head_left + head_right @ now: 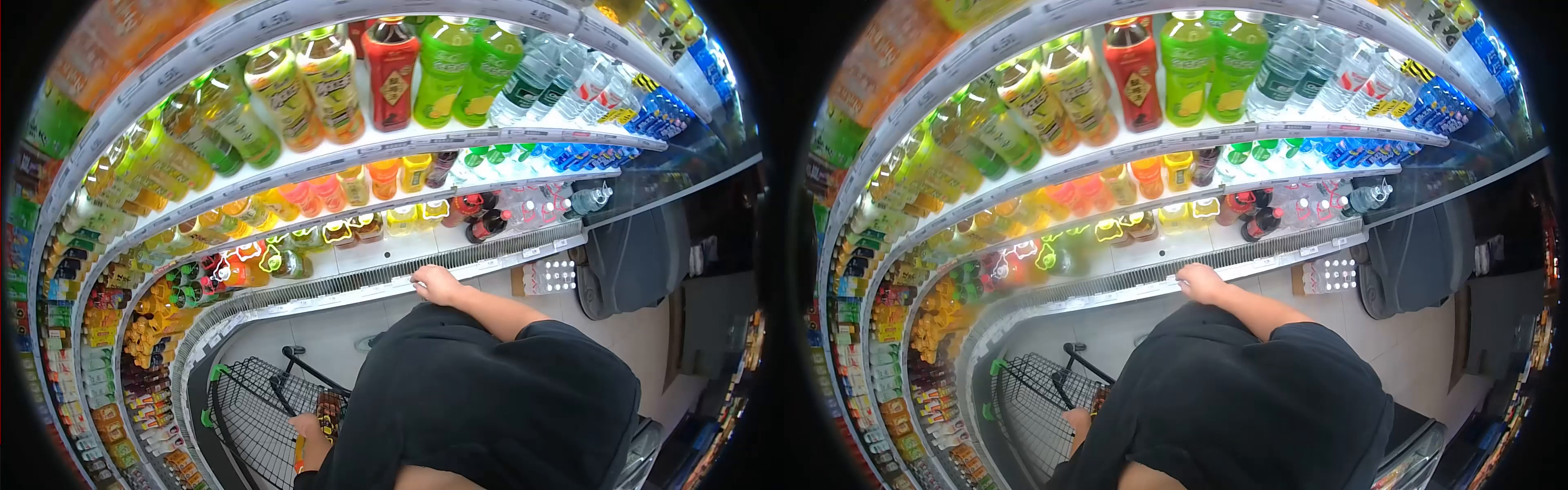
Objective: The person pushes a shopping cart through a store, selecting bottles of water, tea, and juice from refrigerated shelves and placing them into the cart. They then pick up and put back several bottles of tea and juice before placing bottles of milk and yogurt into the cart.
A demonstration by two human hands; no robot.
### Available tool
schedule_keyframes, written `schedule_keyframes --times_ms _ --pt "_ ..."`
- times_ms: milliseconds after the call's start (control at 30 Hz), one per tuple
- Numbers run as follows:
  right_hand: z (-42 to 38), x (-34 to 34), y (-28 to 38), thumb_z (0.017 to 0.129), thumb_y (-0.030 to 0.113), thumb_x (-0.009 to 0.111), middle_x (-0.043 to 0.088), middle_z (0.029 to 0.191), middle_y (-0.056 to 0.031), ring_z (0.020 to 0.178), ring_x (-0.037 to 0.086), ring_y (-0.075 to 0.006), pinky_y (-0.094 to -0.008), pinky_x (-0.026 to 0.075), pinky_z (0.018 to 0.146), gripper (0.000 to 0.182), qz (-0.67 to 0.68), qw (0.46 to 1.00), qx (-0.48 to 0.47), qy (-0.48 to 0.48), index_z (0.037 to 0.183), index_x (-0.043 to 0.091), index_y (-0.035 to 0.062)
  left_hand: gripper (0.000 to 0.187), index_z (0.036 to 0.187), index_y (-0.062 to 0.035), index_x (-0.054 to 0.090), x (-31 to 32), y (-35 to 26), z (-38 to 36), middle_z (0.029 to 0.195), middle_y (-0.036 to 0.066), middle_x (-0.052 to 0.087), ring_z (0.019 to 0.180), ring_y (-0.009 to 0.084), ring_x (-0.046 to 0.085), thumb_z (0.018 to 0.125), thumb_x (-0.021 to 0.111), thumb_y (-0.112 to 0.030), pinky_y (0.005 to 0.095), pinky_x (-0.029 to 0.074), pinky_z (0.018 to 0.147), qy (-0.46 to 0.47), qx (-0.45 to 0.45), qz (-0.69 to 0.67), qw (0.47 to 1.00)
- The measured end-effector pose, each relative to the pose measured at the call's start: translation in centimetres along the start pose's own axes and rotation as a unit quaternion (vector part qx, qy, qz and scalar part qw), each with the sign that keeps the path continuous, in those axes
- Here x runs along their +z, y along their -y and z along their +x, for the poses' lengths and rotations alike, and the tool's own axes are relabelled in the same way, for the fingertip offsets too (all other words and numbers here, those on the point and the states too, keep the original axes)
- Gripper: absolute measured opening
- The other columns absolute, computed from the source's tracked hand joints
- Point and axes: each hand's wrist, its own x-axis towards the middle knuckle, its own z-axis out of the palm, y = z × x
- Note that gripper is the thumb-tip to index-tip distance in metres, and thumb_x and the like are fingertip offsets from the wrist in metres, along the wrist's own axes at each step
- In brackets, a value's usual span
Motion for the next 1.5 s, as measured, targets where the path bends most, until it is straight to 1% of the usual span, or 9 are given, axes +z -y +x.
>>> schedule_keyframes --times_ms 100,233,367,533,833,1133,1233,1267,1500 --pt "-1.8 -2.4 -3.1 0.087 0.016 0.066 0.069 0.096 -0.0164 0.097 0.066 -0.0365 -0.0462 0.052 0.088 0.017 0.016 0.999 0.027 -0.023 0.098 0.071 0.0041 0.062 0.145 0.0033 0.028 0.6 -3.1 -2.1 0.129 0.032 0.057 0.116 0.0447 0.061 0.095 0.057 -0.018 0.0497 0.050 0.099 -0.059 -0.034 0.007 0.998" --pt "-2.5 -5.3 -5.8 0.086 0.014 0.065 0.070 0.094 -0.0167 0.094 0.066 -0.0367 -0.0466 0.052 0.087 0.016 0.033 0.999 0.016 -0.036 0.097 0.071 0.0038 0.070 0.150 0.0040 0.030 3.5 -6.1 -5.1 0.137 0.032 0.050 0.124 0.0452 0.055 0.091 0.061 -0.016 0.0474 0.048 0.103 -0.040 0.097 -0.047 0.993" --pt "-2.4 -7.9 -7.6 0.086 0.014 0.064 0.070 0.096 -0.0163 0.096 0.065 -0.0372 -0.0474 0.051 0.087 0.015 0.045 0.996 -0.019 -0.071 0.097 0.071 0.0055 0.059 0.139 0.0065 0.049 6.7 -13.7 -13.5 0.137 0.030 0.054 0.125 0.0449 0.055 0.087 0.064 -0.016 0.0464 0.043 0.109 -0.007 0.237 -0.088 0.968" --pt "-2.3 -11.1 -8.5 0.087 0.014 0.068 0.069 0.095 -0.0169 0.093 0.065 -0.0375 -0.0469 0.053 0.082 0.016 0.047 0.990 -0.049 -0.121 0.099 0.071 0.0043 0.049 0.132 0.0051 0.057 9.0 -23.0 -22.7 0.130 0.027 0.062 0.123 0.0361 0.060 0.090 0.065 -0.017 0.0417 0.047 0.104 0.126 0.472 -0.223 0.844" --pt "-1.2 -15.9 -2.2 0.086 0.009 0.069 0.070 0.094 -0.0147 0.091 0.069 -0.0324 -0.0391 0.054 0.082 0.019 0.139 0.956 -0.061 -0.252 0.103 0.070 0.0009 0.029 0.116 0.0054 0.066 -6.4 -35.8 -41.1 0.111 0.019 0.071 0.099 0.0265 0.071 0.094 0.064 -0.013 0.0353 0.055 0.089 0.205 0.715 -0.228 0.628" --pt "3.0 -20.3 6.4 0.085 0.005 0.070 0.068 0.113 -0.0207 0.103 0.067 -0.0326 -0.0380 0.054 0.091 0.036 0.117 0.928 -0.136 -0.327 0.120 0.065 -0.0040 0.029 0.117 0.0053 0.065 -15.6 -42.1 -43.8 0.111 0.018 0.067 0.093 0.0247 0.070 0.090 0.065 -0.005 0.0333 0.058 0.083 0.106 0.749 -0.404 0.515" --pt "5.0 -22.2 9.7 0.086 0.004 0.069 0.067 0.116 -0.0218 0.107 0.066 -0.0318 -0.0374 0.053 0.094 0.039 0.114 0.912 -0.176 -0.352 0.124 0.063 -0.0056 0.032 0.120 0.0047 0.062 -18.4 -43.4 -43.5 0.116 0.018 0.063 0.098 0.0251 0.068 0.090 0.065 -0.003 0.0334 0.058 0.083 0.119 0.714 -0.454 0.520" --pt "5.9 -22.9 10.8 0.087 0.005 0.068 0.066 0.117 -0.0221 0.109 0.066 -0.0324 -0.0375 0.052 0.095 0.041 0.120 0.906 -0.191 -0.359 0.125 0.062 -0.0058 0.033 0.122 0.0040 0.061 -19.4 -43.7 -43.1 0.118 0.017 0.061 0.105 0.0250 0.066 0.091 0.066 -0.005 0.0348 0.057 0.088 0.038 0.743 -0.426 0.514" --pt "12.2 -23.6 17.8 0.089 0.011 0.067 0.057 0.135 -0.0264 0.126 0.056 -0.0385 -0.0422 0.043 0.109 0.054 0.091 0.900 -0.214 -0.369 0.138 0.052 -0.0073 0.046 0.133 0.0014 0.052 -23.5 -46.1 -41.5 0.131 0.018 0.055 0.119 0.0289 0.058 0.091 0.067 -0.010 0.0395 0.053 0.095 -0.080 0.718 -0.473 0.504"
